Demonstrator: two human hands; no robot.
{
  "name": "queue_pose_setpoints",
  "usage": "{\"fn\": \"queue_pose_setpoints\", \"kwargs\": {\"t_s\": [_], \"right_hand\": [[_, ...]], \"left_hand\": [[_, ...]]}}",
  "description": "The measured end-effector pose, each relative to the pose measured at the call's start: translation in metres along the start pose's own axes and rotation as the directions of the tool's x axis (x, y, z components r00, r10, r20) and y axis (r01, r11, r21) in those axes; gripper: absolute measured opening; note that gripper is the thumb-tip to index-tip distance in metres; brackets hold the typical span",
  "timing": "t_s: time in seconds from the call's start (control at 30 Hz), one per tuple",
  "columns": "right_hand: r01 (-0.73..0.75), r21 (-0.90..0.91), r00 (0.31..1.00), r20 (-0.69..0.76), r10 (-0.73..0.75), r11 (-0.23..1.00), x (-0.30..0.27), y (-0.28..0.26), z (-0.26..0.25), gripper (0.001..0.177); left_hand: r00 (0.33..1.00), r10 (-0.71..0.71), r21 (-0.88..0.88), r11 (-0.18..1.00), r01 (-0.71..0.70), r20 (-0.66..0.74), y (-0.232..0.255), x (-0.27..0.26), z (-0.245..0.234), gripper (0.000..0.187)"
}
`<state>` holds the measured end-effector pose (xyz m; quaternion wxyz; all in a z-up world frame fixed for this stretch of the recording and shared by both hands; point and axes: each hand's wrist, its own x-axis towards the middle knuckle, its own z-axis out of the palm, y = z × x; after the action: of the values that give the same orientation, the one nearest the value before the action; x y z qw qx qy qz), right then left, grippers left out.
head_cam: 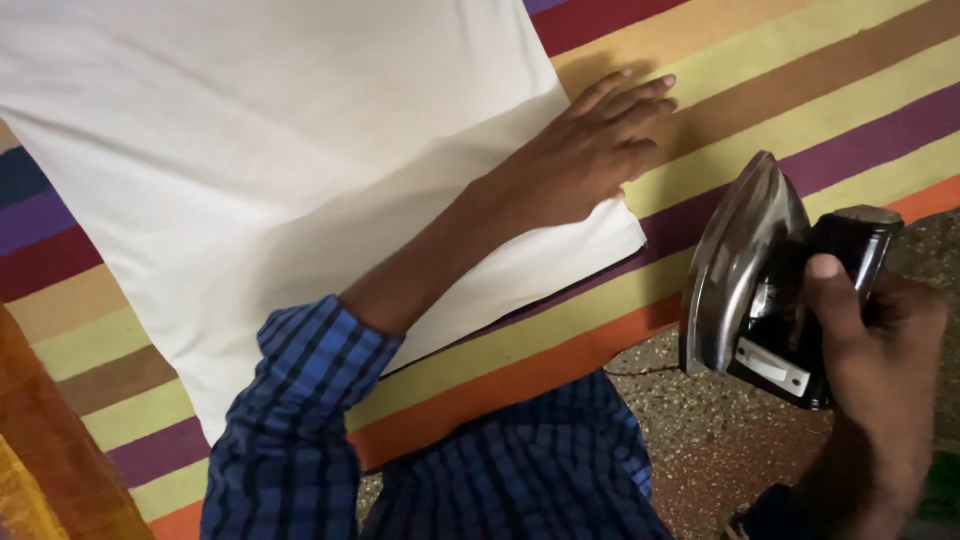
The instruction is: The person irons a white t-shirt laid on a colorful striped mat. They smooth the fabric with their hands, use a handheld iron to press the body and sleeves, and repeatedly adjust the shirt's position to cover different areas.
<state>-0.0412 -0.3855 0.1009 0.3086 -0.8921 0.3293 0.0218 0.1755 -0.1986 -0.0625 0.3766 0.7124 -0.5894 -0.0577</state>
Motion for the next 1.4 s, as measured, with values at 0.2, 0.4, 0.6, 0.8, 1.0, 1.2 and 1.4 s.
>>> {"fn": "queue_pose_setpoints", "kwargs": {"t_s": [0.2, 0.4, 0.6, 0.8, 1.0, 1.2, 1.4], "right_hand": [[-0.114, -0.094, 0.992, -0.069, 0.107, 0.989, -0.003, -0.008, 0.0, 0.062], [-0.086, -0.011, 0.989, -0.123, 0.084, 0.996, -0.007, -0.012, 0.001, 0.042], [-0.159, 0.032, 0.985, -0.07, 0.161, 0.987, -0.008, 0.019, -0.001, 0.044], [-0.101, 0.051, 0.993, -0.05, 0.104, 0.994, -0.009, 0.028, -0.002, 0.043], [-0.182, 0.027, 0.975, -0.121, 0.184, 0.983, -0.004, 0.002, 0.008, 0.035], [-0.157, 0.08, 0.98, -0.109, 0.166, 0.984, 0.028, -0.012, 0.018, 0.037], [-0.056, 0.112, 0.989, -0.127, 0.07, 0.992, 0.025, -0.01, 0.044, 0.033]], "left_hand": [[0.994, 0.111, -0.209, 0.971, -0.114, -0.024, 0.025, -0.022, -0.004, 0.026], [0.996, 0.054, -0.159, 0.986, -0.042, 0.074, 0.024, -0.004, 0.014, 0.014], [0.997, 0.005, -0.096, 0.995, 0.003, 0.083, 0.024, 0.011, 0.024, 0.006], [0.996, -0.032, -0.025, 0.999, 0.034, 0.081, 0.025, 0.015, 0.039, 0.006], [0.993, -0.007, 0.045, 0.999, 0.012, -0.114, 0.043, -0.012, 0.027, 0.043], [0.892, -0.37, 0.179, 0.889, 0.421, -0.258, 0.089, -0.148, -0.06, 0.033], [0.193, -0.6, 0.013, 0.291, 0.957, -0.776, 0.14, -0.295, -0.095, 0.018]]}}
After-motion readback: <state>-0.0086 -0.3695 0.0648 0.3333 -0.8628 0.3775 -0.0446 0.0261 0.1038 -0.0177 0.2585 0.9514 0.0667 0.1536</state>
